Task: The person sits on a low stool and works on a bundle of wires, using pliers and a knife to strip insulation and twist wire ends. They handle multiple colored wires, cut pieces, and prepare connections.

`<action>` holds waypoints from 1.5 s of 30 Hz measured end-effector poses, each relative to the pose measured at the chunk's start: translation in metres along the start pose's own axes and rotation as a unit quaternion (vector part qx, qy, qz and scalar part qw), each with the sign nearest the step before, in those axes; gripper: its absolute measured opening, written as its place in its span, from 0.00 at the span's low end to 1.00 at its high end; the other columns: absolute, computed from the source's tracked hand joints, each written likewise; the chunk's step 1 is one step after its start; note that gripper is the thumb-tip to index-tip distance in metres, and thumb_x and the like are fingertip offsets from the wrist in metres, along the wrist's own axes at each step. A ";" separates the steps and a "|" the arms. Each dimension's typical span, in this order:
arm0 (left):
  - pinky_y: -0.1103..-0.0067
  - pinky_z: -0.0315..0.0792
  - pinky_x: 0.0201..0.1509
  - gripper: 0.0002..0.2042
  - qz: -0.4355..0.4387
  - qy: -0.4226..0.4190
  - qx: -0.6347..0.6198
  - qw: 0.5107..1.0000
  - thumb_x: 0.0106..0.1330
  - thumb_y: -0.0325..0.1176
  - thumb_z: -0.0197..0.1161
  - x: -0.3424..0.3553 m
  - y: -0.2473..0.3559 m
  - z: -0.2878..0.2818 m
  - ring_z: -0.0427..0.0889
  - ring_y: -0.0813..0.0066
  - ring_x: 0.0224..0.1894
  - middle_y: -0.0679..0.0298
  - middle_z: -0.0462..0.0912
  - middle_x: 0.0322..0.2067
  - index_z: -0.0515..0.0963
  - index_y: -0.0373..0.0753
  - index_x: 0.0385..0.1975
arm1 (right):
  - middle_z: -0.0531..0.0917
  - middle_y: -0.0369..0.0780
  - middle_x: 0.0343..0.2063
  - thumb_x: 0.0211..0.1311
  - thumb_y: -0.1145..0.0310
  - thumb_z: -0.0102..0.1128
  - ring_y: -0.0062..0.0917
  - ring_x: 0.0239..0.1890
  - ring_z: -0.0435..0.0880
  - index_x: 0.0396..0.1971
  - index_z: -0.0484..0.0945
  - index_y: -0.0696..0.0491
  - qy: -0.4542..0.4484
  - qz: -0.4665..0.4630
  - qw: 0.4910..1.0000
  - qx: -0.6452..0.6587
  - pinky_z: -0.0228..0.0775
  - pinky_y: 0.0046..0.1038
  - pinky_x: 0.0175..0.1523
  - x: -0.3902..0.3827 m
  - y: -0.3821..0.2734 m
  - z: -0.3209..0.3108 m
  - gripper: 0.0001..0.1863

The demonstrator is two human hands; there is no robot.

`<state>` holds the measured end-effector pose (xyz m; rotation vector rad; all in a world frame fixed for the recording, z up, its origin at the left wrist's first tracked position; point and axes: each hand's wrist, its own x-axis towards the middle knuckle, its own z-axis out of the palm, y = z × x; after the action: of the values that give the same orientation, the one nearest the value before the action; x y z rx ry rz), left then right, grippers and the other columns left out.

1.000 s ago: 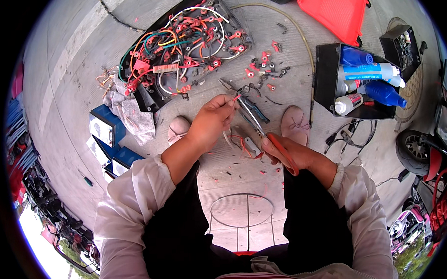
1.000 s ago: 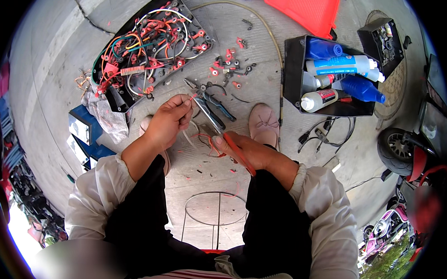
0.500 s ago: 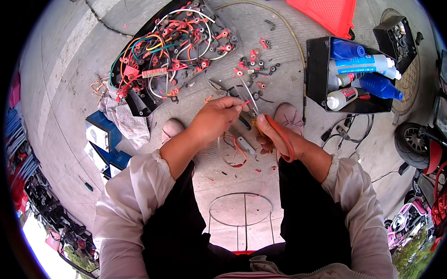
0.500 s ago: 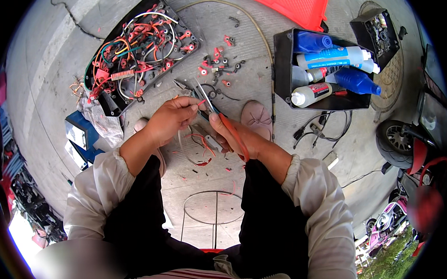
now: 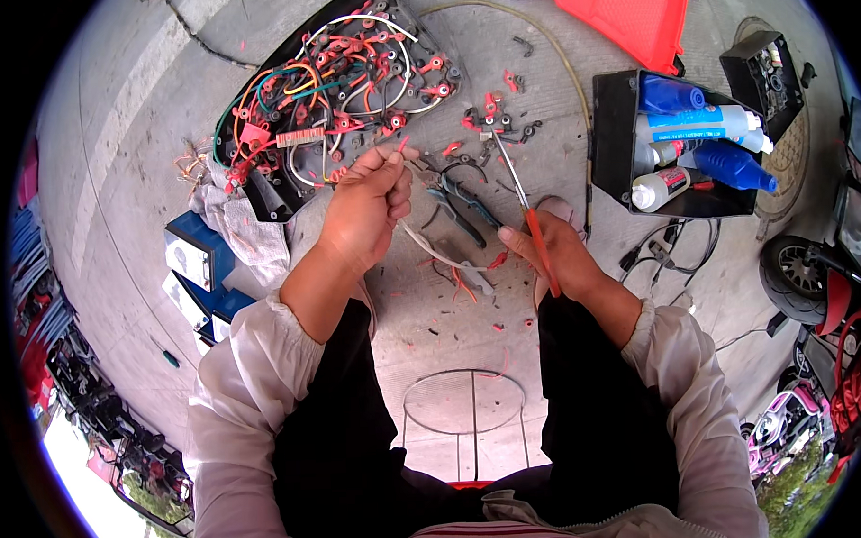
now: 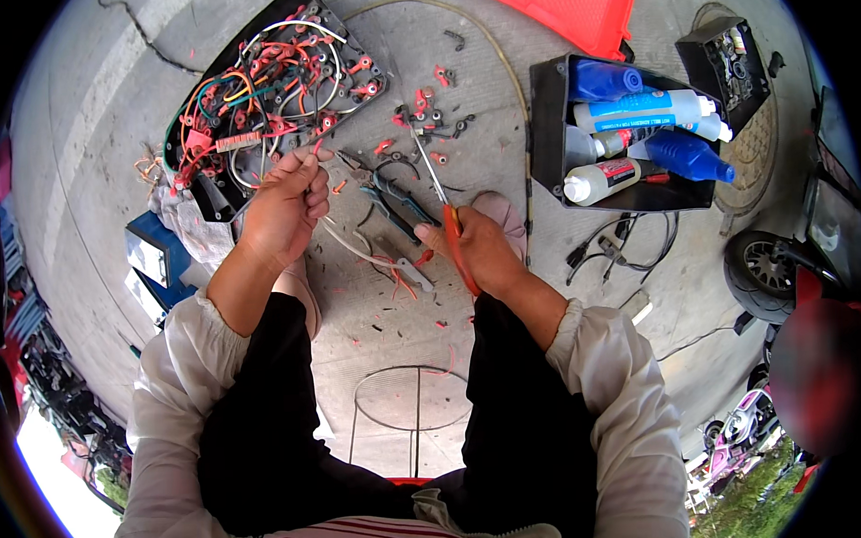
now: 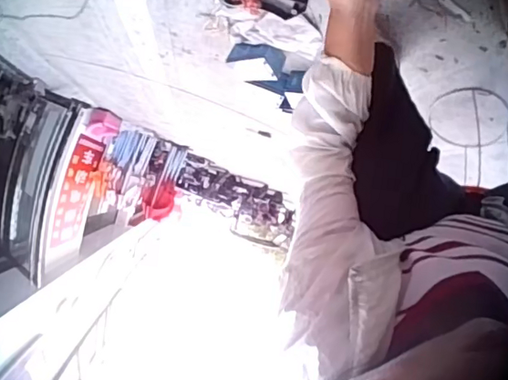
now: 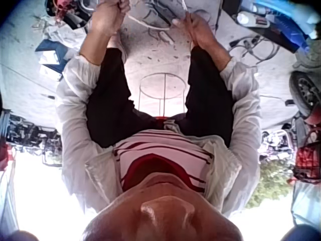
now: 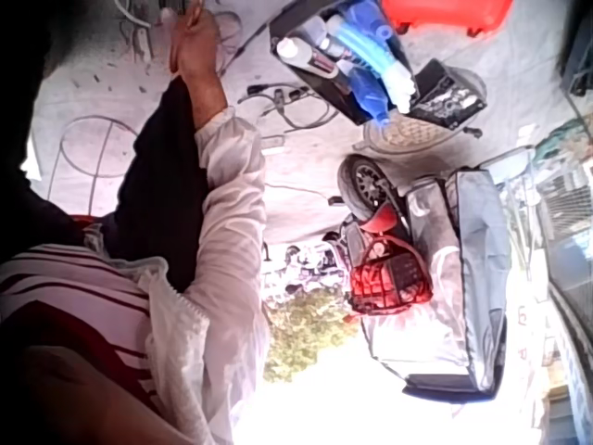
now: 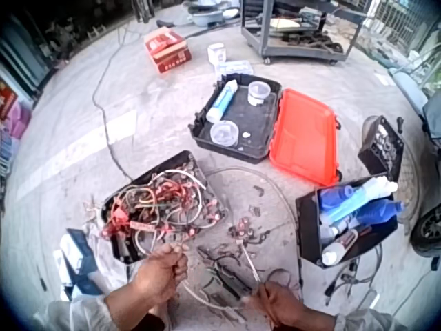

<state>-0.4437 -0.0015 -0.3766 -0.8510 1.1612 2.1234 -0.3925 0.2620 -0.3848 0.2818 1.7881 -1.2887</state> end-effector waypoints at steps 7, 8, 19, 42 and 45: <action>0.86 0.56 0.25 0.08 0.004 0.037 -0.135 0.990 0.75 0.32 0.47 -0.006 0.022 -0.017 0.59 0.83 0.24 0.72 0.63 0.24 0.73 0.37 0.43 | 0.78 0.35 0.20 0.60 0.67 0.67 0.16 0.20 0.75 0.39 0.73 0.55 -0.035 0.071 0.938 0.339 0.64 0.18 0.23 0.004 -0.009 0.017 0.13; 0.86 0.55 0.24 0.09 0.000 0.052 -0.135 0.990 0.75 0.34 0.48 -0.008 0.021 -0.018 0.59 0.84 0.23 0.72 0.63 0.23 0.73 0.37 0.43 | 0.78 0.36 0.21 0.60 0.68 0.67 0.16 0.19 0.75 0.38 0.73 0.55 -0.040 0.082 0.929 0.358 0.64 0.19 0.22 0.004 -0.012 0.015 0.13; 0.84 0.45 0.16 0.16 0.227 0.288 -0.115 0.923 0.71 0.43 0.47 -0.017 0.103 -0.108 0.52 0.83 0.16 0.74 0.57 0.15 0.76 0.37 0.33 | 0.80 0.40 0.24 0.61 0.76 0.61 0.20 0.18 0.75 0.33 0.74 0.56 0.162 -0.048 0.887 0.430 0.65 0.20 0.22 -0.011 -0.012 -0.028 0.04; 0.75 0.72 0.48 0.11 0.213 -0.203 0.645 0.706 0.66 0.32 0.61 -0.049 -0.011 0.054 0.79 0.67 0.39 0.59 0.82 0.34 0.78 0.37 0.46 | 0.80 0.38 0.32 0.66 0.69 0.59 0.20 0.21 0.76 0.44 0.69 0.53 -0.025 -0.111 0.901 0.418 0.64 0.19 0.22 -0.024 -0.051 -0.011 0.11; 0.77 0.72 0.41 0.09 0.135 -0.134 0.422 0.886 0.71 0.32 0.56 -0.051 -0.011 0.044 0.77 0.74 0.35 0.66 0.81 0.31 0.79 0.35 0.42 | 0.80 0.37 0.30 0.68 0.64 0.57 0.16 0.20 0.74 0.39 0.71 0.53 0.019 -0.116 0.950 0.290 0.65 0.20 0.24 -0.022 -0.049 -0.019 0.09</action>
<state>-0.4146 0.0326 -0.3250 0.0072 1.8890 1.5672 -0.4201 0.2633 -0.3351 0.4294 1.4652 -1.9830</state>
